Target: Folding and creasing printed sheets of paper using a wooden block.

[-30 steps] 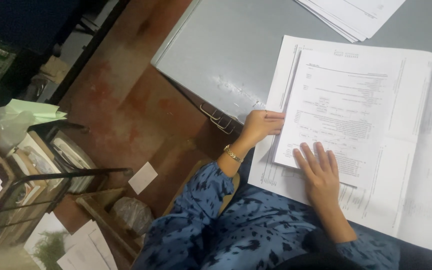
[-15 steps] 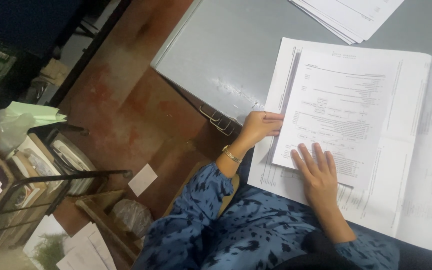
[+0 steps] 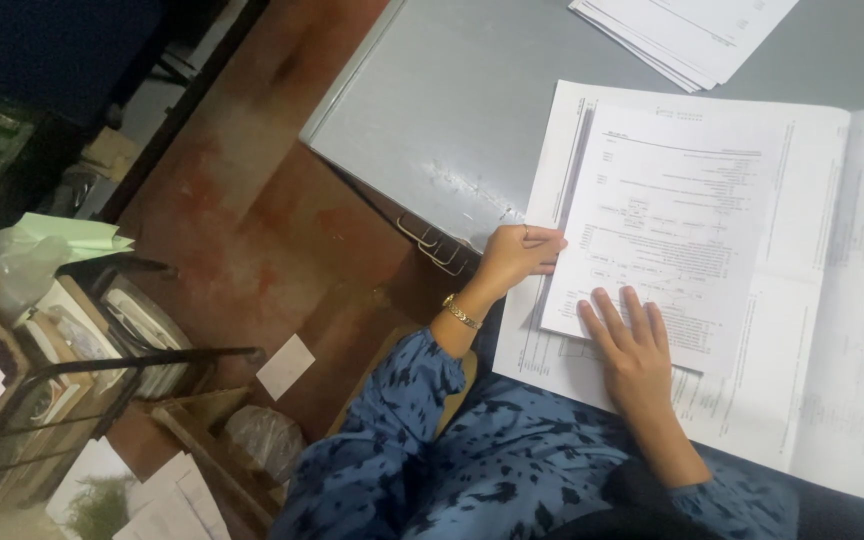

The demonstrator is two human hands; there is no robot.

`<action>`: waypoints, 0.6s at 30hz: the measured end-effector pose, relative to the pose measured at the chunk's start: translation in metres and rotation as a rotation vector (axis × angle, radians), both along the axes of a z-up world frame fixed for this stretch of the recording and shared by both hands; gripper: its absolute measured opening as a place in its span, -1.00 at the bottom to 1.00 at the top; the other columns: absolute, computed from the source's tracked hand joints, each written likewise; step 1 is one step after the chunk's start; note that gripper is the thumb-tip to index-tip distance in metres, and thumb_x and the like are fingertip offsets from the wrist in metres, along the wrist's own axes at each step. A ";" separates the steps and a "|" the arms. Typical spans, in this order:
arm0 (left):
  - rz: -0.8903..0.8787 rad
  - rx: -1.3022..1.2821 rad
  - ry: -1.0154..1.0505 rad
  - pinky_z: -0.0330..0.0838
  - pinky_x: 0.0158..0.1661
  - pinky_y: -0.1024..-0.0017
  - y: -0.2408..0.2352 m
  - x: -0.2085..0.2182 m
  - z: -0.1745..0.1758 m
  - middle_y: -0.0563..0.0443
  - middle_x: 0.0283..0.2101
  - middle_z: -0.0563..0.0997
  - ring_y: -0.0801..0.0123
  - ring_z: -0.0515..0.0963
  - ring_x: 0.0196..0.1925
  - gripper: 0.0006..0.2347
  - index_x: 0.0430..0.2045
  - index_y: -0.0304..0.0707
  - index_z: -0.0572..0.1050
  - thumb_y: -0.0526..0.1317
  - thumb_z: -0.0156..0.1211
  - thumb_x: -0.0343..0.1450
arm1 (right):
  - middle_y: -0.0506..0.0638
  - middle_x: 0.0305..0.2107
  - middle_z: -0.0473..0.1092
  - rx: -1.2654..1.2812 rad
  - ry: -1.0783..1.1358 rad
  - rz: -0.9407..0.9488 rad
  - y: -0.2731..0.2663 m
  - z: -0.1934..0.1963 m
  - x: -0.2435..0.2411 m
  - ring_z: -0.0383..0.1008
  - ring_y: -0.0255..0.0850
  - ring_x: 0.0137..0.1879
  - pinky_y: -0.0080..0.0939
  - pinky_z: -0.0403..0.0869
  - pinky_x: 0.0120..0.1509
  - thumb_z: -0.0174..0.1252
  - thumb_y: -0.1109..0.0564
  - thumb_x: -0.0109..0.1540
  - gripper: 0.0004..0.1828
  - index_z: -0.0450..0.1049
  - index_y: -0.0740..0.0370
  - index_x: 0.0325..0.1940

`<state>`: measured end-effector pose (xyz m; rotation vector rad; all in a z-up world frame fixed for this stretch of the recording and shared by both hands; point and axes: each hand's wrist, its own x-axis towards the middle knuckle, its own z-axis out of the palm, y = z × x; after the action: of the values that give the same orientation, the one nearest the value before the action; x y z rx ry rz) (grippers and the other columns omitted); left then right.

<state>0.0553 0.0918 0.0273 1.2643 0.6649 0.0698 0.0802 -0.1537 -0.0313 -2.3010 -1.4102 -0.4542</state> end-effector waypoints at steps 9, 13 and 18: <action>0.044 0.056 0.040 0.67 -0.15 0.36 -0.005 -0.002 0.009 -0.44 -0.13 0.65 -0.02 0.68 -0.13 -0.65 -0.06 -0.44 0.58 -0.36 0.44 0.28 | -0.03 0.40 0.30 -0.014 0.002 -0.012 0.002 0.004 -0.002 0.19 0.08 0.55 0.22 0.14 0.59 -0.11 0.20 0.39 -0.46 0.34 -0.15 0.46; 0.053 0.060 0.026 0.67 -0.16 0.36 -0.005 0.001 -0.002 -0.46 -0.13 0.64 -0.02 0.68 -0.13 -0.66 -0.07 -0.45 0.58 -0.38 0.43 0.28 | -0.04 0.41 0.28 -0.035 0.003 -0.009 0.000 0.001 -0.001 0.16 0.08 0.56 0.24 0.13 0.59 -0.10 0.22 0.38 -0.43 0.32 -0.16 0.47; 0.050 0.076 0.050 0.67 -0.15 0.36 -0.005 0.002 -0.003 -0.42 -0.14 0.66 0.00 0.69 -0.14 -0.68 -0.08 -0.41 0.60 -0.38 0.42 0.28 | -0.02 0.40 0.29 -0.038 0.004 -0.017 0.001 0.003 -0.003 0.16 0.08 0.56 0.26 0.13 0.59 -0.08 0.22 0.37 -0.43 0.33 -0.16 0.46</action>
<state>0.0569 0.0873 0.0246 1.3258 0.7430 0.1052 0.0772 -0.1527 -0.0282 -2.3444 -1.4094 -0.4314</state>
